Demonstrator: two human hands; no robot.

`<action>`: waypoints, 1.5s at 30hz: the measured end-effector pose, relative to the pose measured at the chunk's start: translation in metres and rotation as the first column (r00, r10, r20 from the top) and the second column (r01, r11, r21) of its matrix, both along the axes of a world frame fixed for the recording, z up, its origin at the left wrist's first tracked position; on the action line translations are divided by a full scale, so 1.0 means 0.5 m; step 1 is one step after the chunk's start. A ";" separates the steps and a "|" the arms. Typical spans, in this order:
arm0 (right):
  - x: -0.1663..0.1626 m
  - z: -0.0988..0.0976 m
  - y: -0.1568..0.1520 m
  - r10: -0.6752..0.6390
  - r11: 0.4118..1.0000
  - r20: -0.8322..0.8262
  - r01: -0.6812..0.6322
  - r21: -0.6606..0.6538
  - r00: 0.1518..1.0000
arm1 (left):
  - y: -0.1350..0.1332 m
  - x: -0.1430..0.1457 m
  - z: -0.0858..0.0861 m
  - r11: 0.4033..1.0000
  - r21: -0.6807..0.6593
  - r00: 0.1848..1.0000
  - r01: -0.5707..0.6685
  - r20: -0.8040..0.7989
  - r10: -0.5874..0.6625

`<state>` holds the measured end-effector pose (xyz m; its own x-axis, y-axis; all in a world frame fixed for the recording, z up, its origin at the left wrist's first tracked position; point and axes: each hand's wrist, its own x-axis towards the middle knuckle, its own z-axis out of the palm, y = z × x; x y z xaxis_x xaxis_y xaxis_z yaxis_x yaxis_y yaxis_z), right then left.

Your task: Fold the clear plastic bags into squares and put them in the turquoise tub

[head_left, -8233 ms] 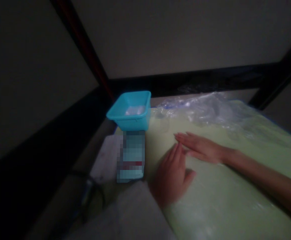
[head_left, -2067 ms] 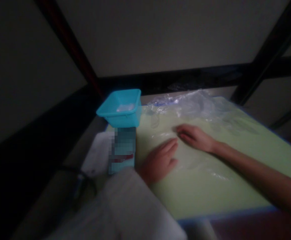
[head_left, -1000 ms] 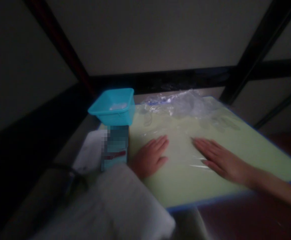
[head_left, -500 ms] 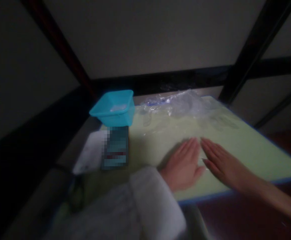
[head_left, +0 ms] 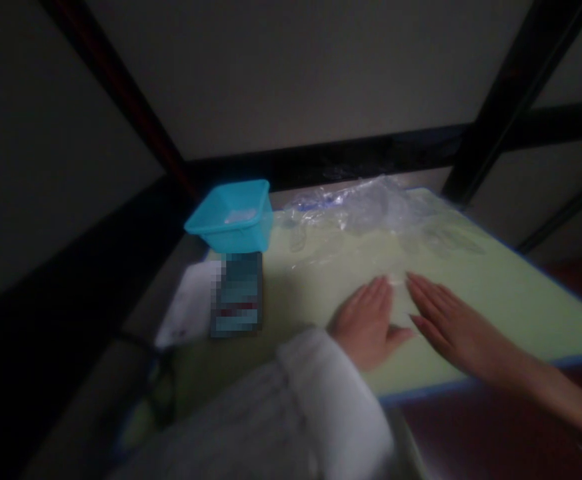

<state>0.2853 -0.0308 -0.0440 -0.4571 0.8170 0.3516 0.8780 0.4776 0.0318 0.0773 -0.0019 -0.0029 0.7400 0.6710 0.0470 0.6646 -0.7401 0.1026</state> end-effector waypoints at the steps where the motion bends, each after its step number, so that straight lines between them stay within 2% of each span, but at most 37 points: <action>1: 0.000 0.000 0.000 -0.005 1.000 0.009 0.005 -0.007 1.000 | 0.002 -0.010 0.000 1.000 -0.002 1.000 -0.010 0.001 0.010; 17: 0.010 -0.003 -0.001 -0.028 0.997 -0.022 0.026 -0.078 0.999 | 0.022 -0.183 -0.032 0.981 0.036 0.979 -0.189 0.090 0.185; 22: 0.023 0.029 0.026 -0.075 0.980 -0.165 0.043 -0.192 0.983 | 0.020 -0.190 -0.028 0.980 0.017 0.979 -0.198 0.056 0.196; 25: 0.024 0.047 0.064 -0.041 0.981 -0.145 0.012 -0.193 0.989 | 0.020 -0.188 -0.025 0.982 0.022 0.982 -0.186 0.049 0.185; 30: 0.027 0.022 0.112 -0.039 0.986 -0.020 0.035 -0.160 0.999 | 0.021 -0.190 -0.024 0.983 0.019 0.982 -0.185 0.038 0.184; 36: 0.031 0.002 0.114 -0.063 0.995 0.016 0.064 -0.072 0.998 | 0.024 -0.203 -0.031 0.983 0.022 0.983 -0.182 0.033 0.181; 40: 0.028 0.004 0.113 -0.062 0.995 0.020 0.063 -0.072 0.998 | 0.028 -0.169 0.002 0.978 0.061 0.979 -0.198 0.058 0.194; 43: 0.031 -0.002 0.118 -0.058 0.996 0.014 0.059 -0.074 0.998 | 0.036 -0.081 0.039 0.986 0.118 0.989 -0.120 0.097 0.109; 45: 0.037 -0.006 0.123 -0.048 0.996 0.007 0.049 -0.074 0.999 | 0.046 -0.007 0.050 0.990 0.127 0.996 -0.061 0.072 0.052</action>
<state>0.3038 0.0306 -0.0472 -0.4179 0.8619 0.2872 0.9001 0.4357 0.0022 0.0736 0.0214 0.0223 0.6933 0.6967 0.1844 0.7004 -0.7116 0.0555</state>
